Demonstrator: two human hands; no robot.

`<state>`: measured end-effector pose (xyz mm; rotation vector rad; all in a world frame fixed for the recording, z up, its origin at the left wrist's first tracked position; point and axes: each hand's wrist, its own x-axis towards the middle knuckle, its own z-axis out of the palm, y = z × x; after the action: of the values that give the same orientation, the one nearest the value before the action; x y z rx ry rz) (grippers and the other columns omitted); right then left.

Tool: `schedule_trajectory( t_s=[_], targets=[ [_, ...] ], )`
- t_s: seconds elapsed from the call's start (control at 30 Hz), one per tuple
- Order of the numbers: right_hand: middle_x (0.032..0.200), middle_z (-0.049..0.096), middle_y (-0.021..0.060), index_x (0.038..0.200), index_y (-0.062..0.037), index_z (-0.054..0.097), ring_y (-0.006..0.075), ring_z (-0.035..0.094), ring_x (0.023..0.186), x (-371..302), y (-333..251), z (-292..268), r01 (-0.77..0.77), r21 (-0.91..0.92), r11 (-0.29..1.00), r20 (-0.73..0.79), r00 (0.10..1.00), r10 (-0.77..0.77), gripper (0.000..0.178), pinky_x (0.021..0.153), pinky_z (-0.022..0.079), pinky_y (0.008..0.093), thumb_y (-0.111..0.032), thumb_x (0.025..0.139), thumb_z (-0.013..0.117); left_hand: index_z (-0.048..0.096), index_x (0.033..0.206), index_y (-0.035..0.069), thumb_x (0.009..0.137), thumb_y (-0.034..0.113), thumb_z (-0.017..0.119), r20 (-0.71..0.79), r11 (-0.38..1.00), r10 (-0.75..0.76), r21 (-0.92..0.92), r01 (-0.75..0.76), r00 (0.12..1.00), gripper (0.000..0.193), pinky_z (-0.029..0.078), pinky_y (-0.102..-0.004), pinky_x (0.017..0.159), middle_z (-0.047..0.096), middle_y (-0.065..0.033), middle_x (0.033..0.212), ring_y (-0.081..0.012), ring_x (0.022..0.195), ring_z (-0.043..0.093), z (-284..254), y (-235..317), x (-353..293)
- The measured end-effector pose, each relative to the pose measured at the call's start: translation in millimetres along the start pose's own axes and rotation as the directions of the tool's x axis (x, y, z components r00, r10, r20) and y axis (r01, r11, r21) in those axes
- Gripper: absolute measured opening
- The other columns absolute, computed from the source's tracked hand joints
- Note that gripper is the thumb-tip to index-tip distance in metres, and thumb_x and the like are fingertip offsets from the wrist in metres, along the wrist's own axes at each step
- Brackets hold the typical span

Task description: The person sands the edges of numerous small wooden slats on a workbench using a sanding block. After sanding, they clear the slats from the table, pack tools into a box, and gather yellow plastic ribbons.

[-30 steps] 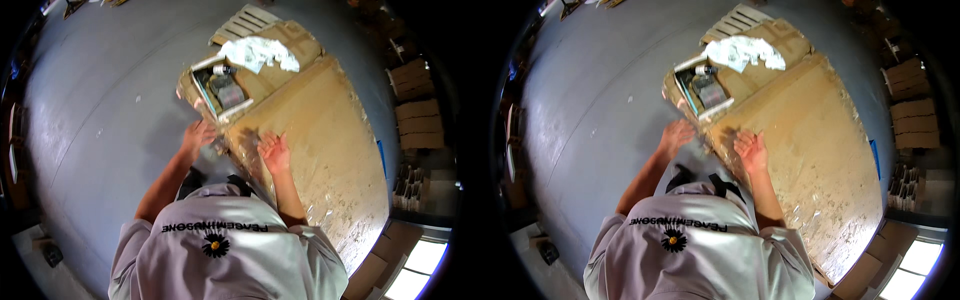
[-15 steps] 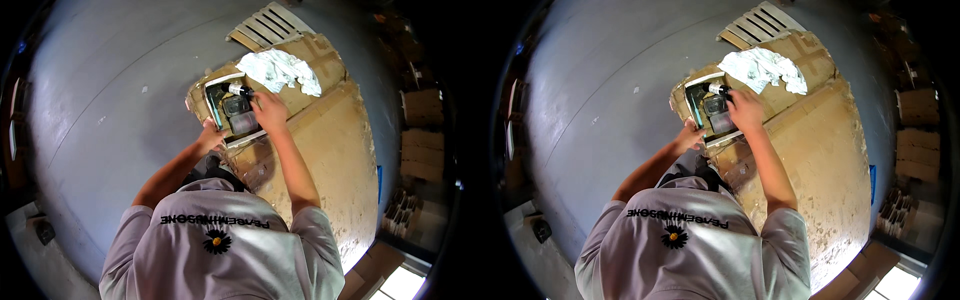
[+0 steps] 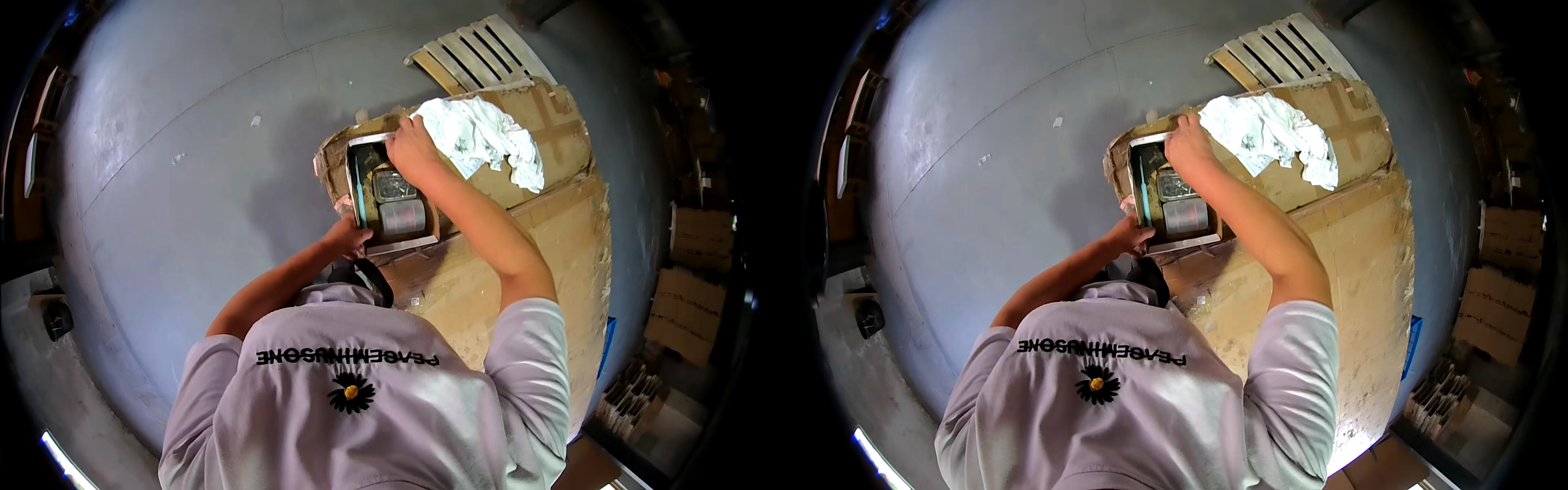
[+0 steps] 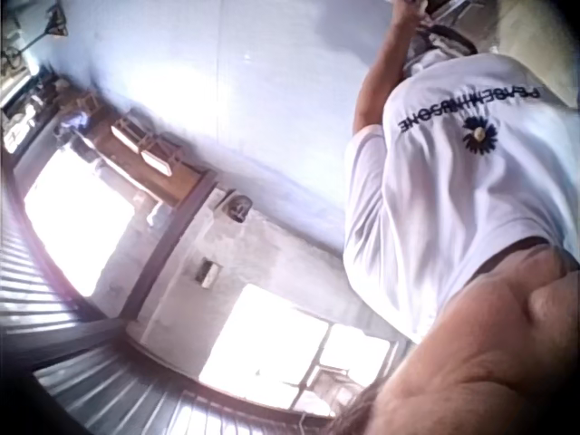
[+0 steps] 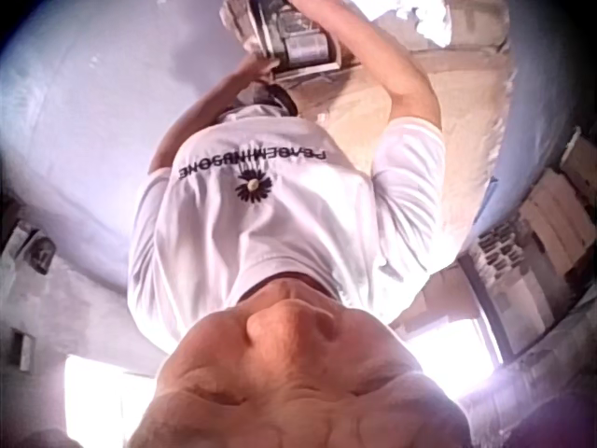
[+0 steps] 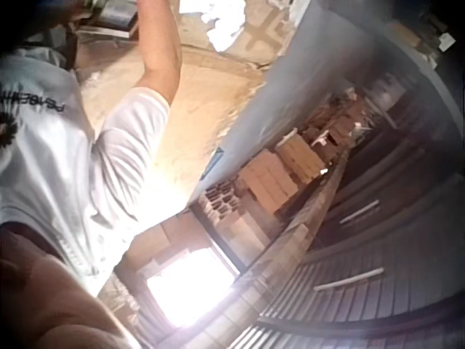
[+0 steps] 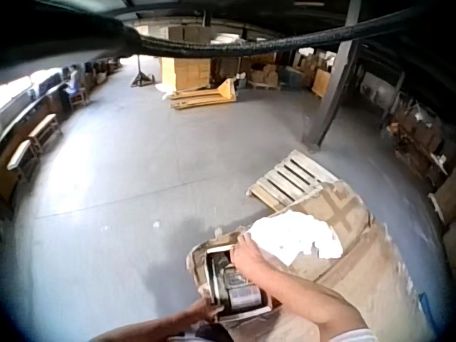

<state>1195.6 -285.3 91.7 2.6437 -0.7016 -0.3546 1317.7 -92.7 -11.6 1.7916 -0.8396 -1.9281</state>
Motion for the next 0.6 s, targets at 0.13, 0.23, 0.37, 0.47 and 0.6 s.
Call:
schedule_trajectory(
  t_s=[0.13, 0.23, 0.37, 0.47, 0.6],
  targets=[
    [0.095, 0.071, 0.0068, 0.093, -0.0099, 0.074, 0.0290, 0.056, 0.115, 6, 1, -19, 0.078, -0.093, 0.993, 0.205, 0.977, -0.058, 0.020, 0.110, 0.033, 0.0525, -0.017, 0.093, 0.055, 0.055, 0.116, 0.005, 0.093, 0.030, 0.068, 0.004, 0.999, -0.032, 0.003, 0.032, 0.999, 0.037, 0.060, -0.0403, 0.049, 0.064, -0.0105, 0.082, -0.0222, 0.064, 0.068, -2, 3, 3],
    [0.105, 0.069, 0.0071, 0.103, -0.0107, 0.073, 0.0303, 0.055, 0.119, 0, 9, -39, 0.024, 0.015, 1.000, 0.135, 0.991, -0.026, 0.019, 0.116, 0.028, 0.0576, -0.022, 0.091, 0.062, 0.059, 0.101, -0.003, 0.090, 0.027, 0.068, -0.032, 0.999, -0.032, -0.018, 0.031, 0.999, 0.033, 0.057, -0.0385, 0.044, 0.065, -0.0133, 0.072, -0.0231, 0.059, 0.068, -2, 6, 3],
    [0.118, 0.067, 0.0068, 0.117, -0.0152, 0.069, 0.0291, 0.056, 0.118, -19, 53, -44, -0.051, 0.357, 0.933, -0.160, 0.980, 0.114, 0.030, 0.113, 0.030, 0.0594, -0.026, 0.089, 0.067, 0.060, 0.102, -0.002, 0.091, 0.027, 0.067, -0.036, 1.000, -0.010, -0.024, 0.009, 0.999, 0.032, 0.058, -0.0389, 0.045, 0.065, -0.0124, 0.069, -0.0234, 0.057, 0.068, -3, 9, 1],
    [0.120, 0.067, 0.0086, 0.121, -0.0160, 0.068, 0.0297, 0.058, 0.117, -36, 118, -10, -0.223, 0.621, 0.751, -0.171, 0.897, 0.407, 0.039, 0.106, 0.043, 0.0449, -0.032, 0.086, 0.074, 0.061, 0.104, 0.000, 0.090, 0.027, 0.067, -0.041, 0.999, -0.006, -0.040, 0.005, 0.999, 0.031, 0.059, -0.0391, 0.046, 0.065, -0.0130, 0.074, -0.0227, 0.060, 0.069, -2, 8, -1],
    [0.158, 0.039, 0.0116, 0.149, -0.0246, 0.047, 0.0398, 0.045, 0.138, -68, 174, 84, -0.640, 0.491, 0.591, 0.124, 0.723, 0.680, 0.070, 0.109, 0.042, 0.0503, -0.044, 0.087, 0.073, 0.060, 0.111, 0.004, 0.090, 0.034, 0.070, -0.090, 0.998, -0.033, -0.048, 0.029, 0.995, 0.039, 0.060, -0.0422, 0.057, 0.066, -0.0178, 0.092, -0.0279, 0.078, 0.071, 0, 1, -6]
  ],
)
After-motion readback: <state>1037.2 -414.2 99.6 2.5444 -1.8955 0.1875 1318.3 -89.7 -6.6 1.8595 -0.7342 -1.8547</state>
